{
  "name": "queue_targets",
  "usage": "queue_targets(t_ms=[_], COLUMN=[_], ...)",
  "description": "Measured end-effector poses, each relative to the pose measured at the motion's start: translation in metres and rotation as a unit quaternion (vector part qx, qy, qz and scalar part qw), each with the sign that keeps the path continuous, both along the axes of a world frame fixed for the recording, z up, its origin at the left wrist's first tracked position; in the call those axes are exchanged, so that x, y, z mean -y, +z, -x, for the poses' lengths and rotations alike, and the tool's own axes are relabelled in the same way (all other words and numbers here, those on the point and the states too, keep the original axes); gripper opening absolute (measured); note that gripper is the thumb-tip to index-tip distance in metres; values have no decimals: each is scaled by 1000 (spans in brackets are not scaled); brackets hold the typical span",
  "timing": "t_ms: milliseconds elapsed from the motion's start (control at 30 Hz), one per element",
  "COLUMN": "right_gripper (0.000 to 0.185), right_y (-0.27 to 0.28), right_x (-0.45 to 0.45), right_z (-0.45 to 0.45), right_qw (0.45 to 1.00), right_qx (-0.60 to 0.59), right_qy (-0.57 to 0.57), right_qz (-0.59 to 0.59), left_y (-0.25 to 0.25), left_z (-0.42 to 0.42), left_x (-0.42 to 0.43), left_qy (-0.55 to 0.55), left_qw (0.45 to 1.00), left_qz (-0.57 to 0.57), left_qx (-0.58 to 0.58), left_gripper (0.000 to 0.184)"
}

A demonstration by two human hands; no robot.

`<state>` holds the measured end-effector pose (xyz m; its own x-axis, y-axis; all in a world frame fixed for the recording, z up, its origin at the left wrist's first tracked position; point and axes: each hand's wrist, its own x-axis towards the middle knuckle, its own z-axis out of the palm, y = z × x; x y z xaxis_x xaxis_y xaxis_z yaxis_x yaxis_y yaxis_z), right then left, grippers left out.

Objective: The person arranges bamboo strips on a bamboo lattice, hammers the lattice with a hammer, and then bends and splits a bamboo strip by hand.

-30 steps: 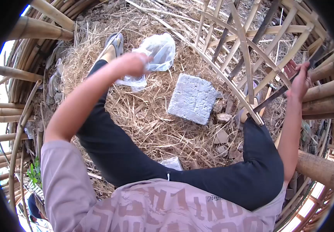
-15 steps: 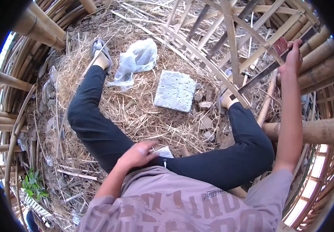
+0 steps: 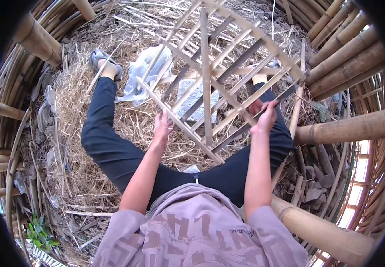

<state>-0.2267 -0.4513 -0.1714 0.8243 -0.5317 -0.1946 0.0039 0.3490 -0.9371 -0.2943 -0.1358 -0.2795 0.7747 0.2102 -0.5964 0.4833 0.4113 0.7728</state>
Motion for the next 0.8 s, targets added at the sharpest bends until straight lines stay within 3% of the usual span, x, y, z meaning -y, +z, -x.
queue_targets(t_ms=[133,267,300,600,700,800], right_gripper=[47,49,50,52,51,50], right_y=[-47,-103,-109,-145,-153,-150], right_x=[-18,-18,-20,-26,-25,-27], right_z=[9,10,11,6,8,10], right_qw=[997,991,990,977,976,973], right_qx=[-30,-78,-82,-154,-154,-175], right_qy=[-7,-3,4,-13,-26,-34], right_qz=[-66,-111,-113,-149,-153,-149], left_y=[-38,-63,-64,-46,-52,-80], left_z=[3,-8,-7,-9,-13,-11], left_x=[-10,-6,-8,-7,-8,-12], left_qy=[78,79,107,97,118,108], left_qw=[992,961,972,947,955,952], left_qz=[80,-239,-195,-284,-242,-253], left_qx=[-57,-113,-78,-117,-122,-132], left_gripper=[86,84,88,88,79,83])
